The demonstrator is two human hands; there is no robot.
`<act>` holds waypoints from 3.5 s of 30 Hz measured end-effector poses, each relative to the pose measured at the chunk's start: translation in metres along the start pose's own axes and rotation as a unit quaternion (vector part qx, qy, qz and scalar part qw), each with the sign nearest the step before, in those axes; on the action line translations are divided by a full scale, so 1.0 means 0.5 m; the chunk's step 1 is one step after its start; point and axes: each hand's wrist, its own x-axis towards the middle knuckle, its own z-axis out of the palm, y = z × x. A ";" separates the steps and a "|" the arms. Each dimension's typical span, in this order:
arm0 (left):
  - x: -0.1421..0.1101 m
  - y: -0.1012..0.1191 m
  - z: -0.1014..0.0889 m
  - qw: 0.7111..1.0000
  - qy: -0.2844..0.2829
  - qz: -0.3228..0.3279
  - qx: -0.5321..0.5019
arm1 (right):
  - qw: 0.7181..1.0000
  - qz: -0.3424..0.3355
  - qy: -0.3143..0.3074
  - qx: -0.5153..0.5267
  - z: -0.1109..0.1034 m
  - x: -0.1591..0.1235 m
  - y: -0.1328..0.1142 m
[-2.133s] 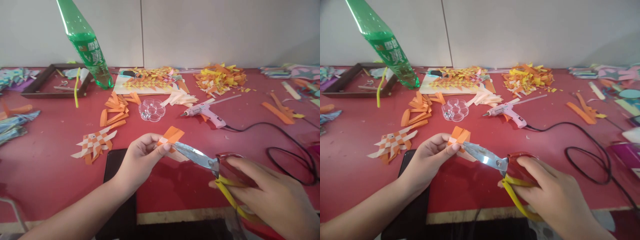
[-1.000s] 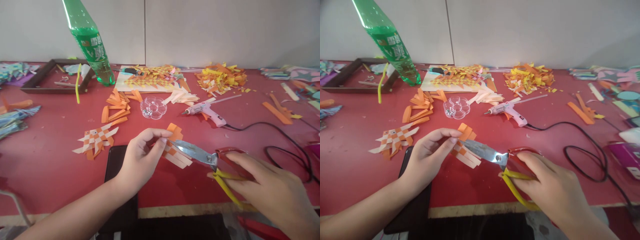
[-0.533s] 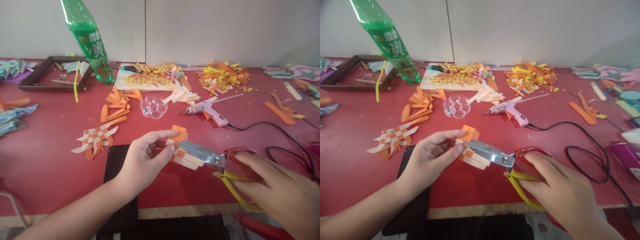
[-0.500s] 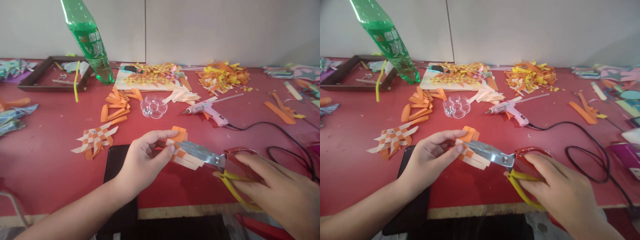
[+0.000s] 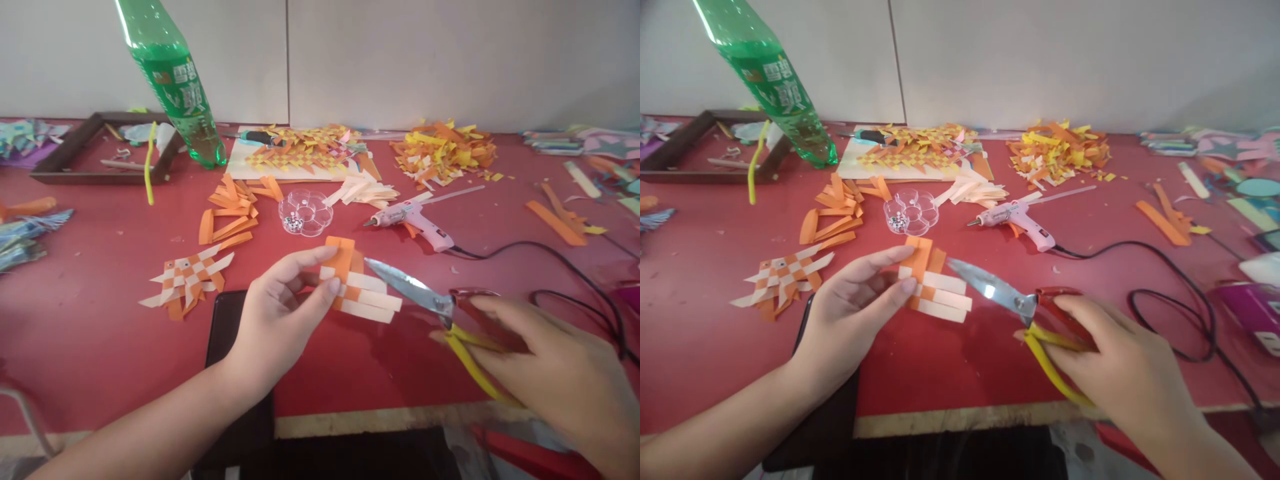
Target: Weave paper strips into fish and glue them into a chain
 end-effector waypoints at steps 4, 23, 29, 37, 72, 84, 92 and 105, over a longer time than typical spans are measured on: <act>0.006 0.001 -0.005 1.000 0.008 -0.013 -0.007 | 0.995 -0.079 -0.062 -0.024 0.035 -0.002 0.030; 0.003 -0.016 0.001 0.985 -0.090 0.000 0.147 | 0.854 -0.025 -0.151 0.497 0.057 0.144 -0.139; 0.005 -0.020 0.008 0.984 -0.096 -0.034 0.147 | 0.909 -0.175 -0.002 0.378 0.063 0.126 -0.120; 0.009 -0.023 0.000 0.974 -0.121 0.015 0.191 | 0.904 -0.237 0.072 0.349 0.065 0.122 -0.127; 0.008 -0.001 0.007 0.994 -0.075 -0.043 0.073 | 0.866 -0.096 -0.072 0.485 0.061 0.097 -0.146; 0.009 -0.004 0.005 0.994 -0.068 -0.046 0.075 | 0.880 -0.102 -0.068 0.459 0.064 0.092 -0.147; 0.013 -0.007 0.005 0.994 -0.068 -0.064 0.064 | 0.910 -0.149 -0.070 0.381 0.051 0.102 -0.146; 0.015 -0.012 0.000 0.993 -0.053 -0.106 0.005 | 0.917 -0.195 -0.021 0.349 0.043 0.095 -0.156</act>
